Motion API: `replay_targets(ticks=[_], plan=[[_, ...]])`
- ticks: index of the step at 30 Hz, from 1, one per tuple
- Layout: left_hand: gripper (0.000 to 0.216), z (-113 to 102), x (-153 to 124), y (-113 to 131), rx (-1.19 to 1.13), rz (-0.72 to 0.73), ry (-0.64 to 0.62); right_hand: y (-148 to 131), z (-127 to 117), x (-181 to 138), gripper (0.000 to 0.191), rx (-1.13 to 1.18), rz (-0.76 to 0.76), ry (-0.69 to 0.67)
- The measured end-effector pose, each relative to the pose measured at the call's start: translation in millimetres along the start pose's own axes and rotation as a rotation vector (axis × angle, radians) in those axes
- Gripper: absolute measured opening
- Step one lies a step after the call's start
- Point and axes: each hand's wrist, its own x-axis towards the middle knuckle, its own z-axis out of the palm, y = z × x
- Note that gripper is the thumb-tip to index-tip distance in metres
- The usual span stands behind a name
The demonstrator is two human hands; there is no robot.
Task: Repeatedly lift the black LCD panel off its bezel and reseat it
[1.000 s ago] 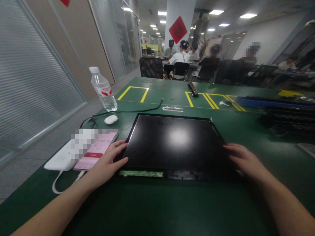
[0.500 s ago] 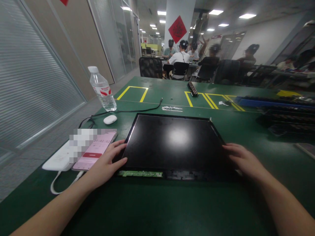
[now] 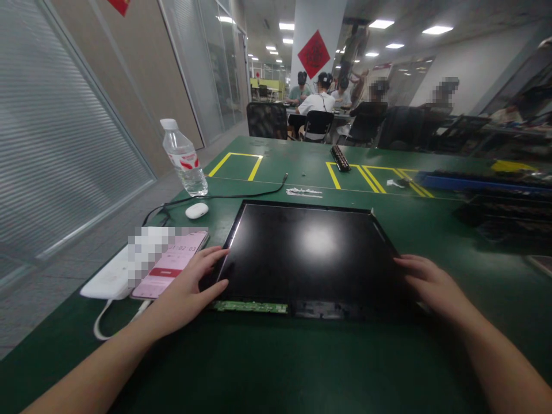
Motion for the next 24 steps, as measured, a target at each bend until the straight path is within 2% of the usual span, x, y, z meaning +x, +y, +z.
replay_targets(ticks=[5, 9, 16, 24], plan=[[0.068, -7, 1, -11, 0.163, 0.137, 0.008, 2, 0, 2, 0.039, -0.005, -0.012, -0.009], [0.065, -15, 1, -9, 0.177, 0.187, -0.011, 0, -1, 3, 0.04, -0.026, 0.008, -0.026], [0.075, -27, 2, 8, 0.245, 0.166, -0.003, -3, 0, 2, 0.04, -0.024, 0.024, -0.029], [0.077, -26, 3, 4, 0.249, 0.179, -0.042, -3, 1, 1, 0.039, -0.026, -0.001, -0.011]])
